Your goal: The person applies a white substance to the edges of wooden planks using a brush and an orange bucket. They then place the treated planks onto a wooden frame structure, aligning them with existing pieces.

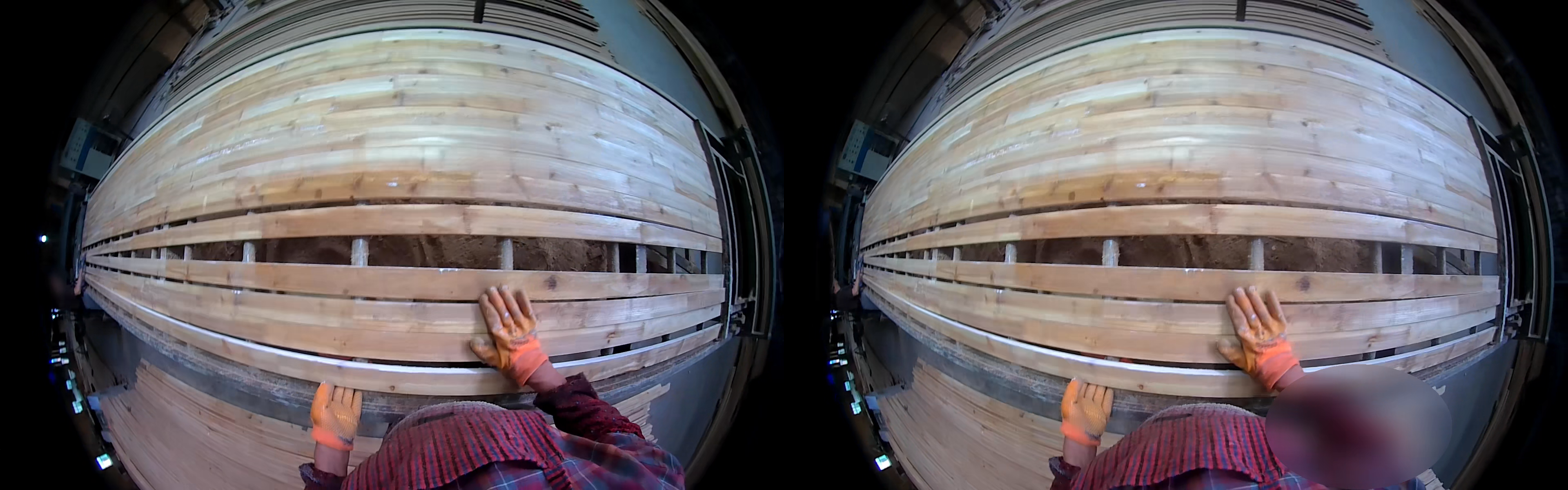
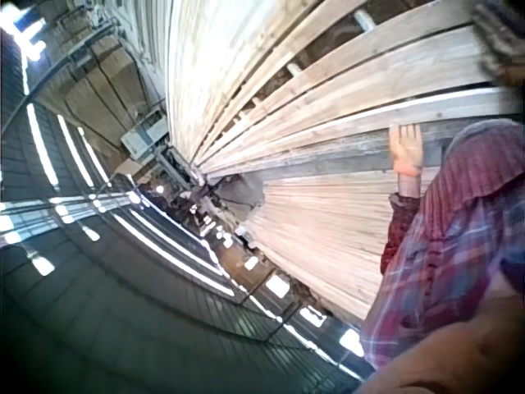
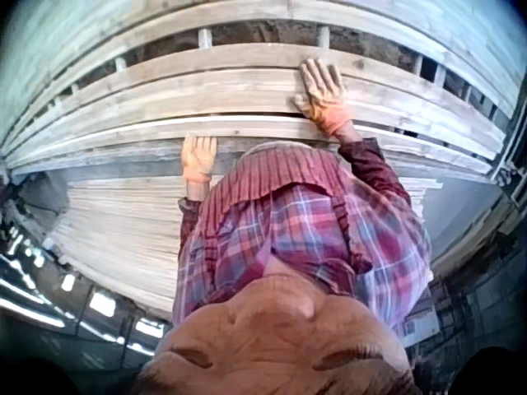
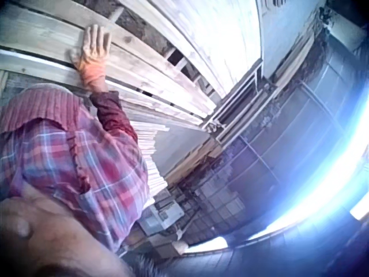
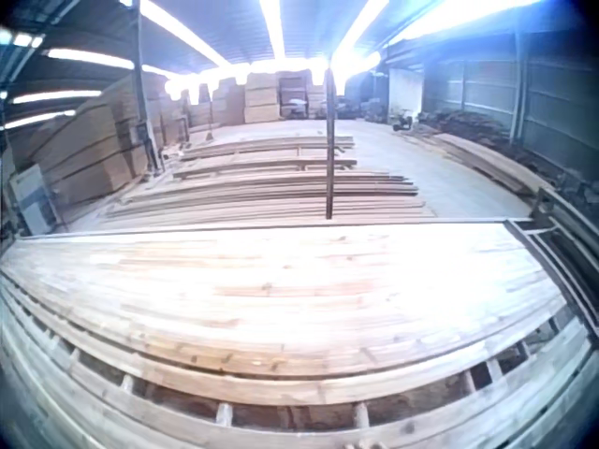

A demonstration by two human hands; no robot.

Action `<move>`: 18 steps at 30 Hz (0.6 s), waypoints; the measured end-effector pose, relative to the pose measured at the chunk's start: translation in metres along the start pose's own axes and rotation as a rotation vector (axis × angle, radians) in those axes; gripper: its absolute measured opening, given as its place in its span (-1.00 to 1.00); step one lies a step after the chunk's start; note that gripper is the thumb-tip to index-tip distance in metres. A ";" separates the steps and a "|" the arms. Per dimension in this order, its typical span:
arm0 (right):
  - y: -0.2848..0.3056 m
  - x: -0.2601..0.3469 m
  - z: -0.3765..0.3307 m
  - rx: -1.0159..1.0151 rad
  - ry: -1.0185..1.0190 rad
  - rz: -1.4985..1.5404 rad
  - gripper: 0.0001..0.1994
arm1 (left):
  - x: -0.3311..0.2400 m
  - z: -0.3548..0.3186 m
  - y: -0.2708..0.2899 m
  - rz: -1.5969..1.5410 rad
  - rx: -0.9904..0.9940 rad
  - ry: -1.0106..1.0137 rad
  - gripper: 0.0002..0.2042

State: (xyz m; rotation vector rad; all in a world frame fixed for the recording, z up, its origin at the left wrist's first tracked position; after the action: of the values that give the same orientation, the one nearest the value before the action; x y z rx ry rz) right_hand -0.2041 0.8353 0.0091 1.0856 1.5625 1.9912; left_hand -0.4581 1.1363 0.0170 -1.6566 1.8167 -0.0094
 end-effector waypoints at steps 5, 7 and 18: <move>0.007 -0.008 -0.012 0.085 0.043 0.091 -0.23 | 0.009 0.007 0.006 0.004 -0.022 -0.030 -0.47; 0.036 0.006 -0.026 0.113 0.045 0.436 -0.40 | 0.009 0.017 0.008 0.006 -0.057 0.004 -0.45; 0.036 -0.053 -0.159 0.297 -1.444 1.321 -0.59 | -0.019 0.032 -0.064 -0.013 -0.038 0.159 -0.47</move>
State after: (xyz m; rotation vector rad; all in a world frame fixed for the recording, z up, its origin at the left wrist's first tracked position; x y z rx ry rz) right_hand -0.2872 0.6852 0.0120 3.0762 0.1929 0.5999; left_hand -0.3865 1.1546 0.0286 -1.7376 1.9341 -0.1163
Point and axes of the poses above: each hand's wrist, its own z-axis towards the middle knuckle, its own y-axis out of the back of the hand, x = y × z, the point moved 2 cm from there along z, towards the middle knuckle, and after that the axes turned 4 degrees about -y, right-handed, at the moved point
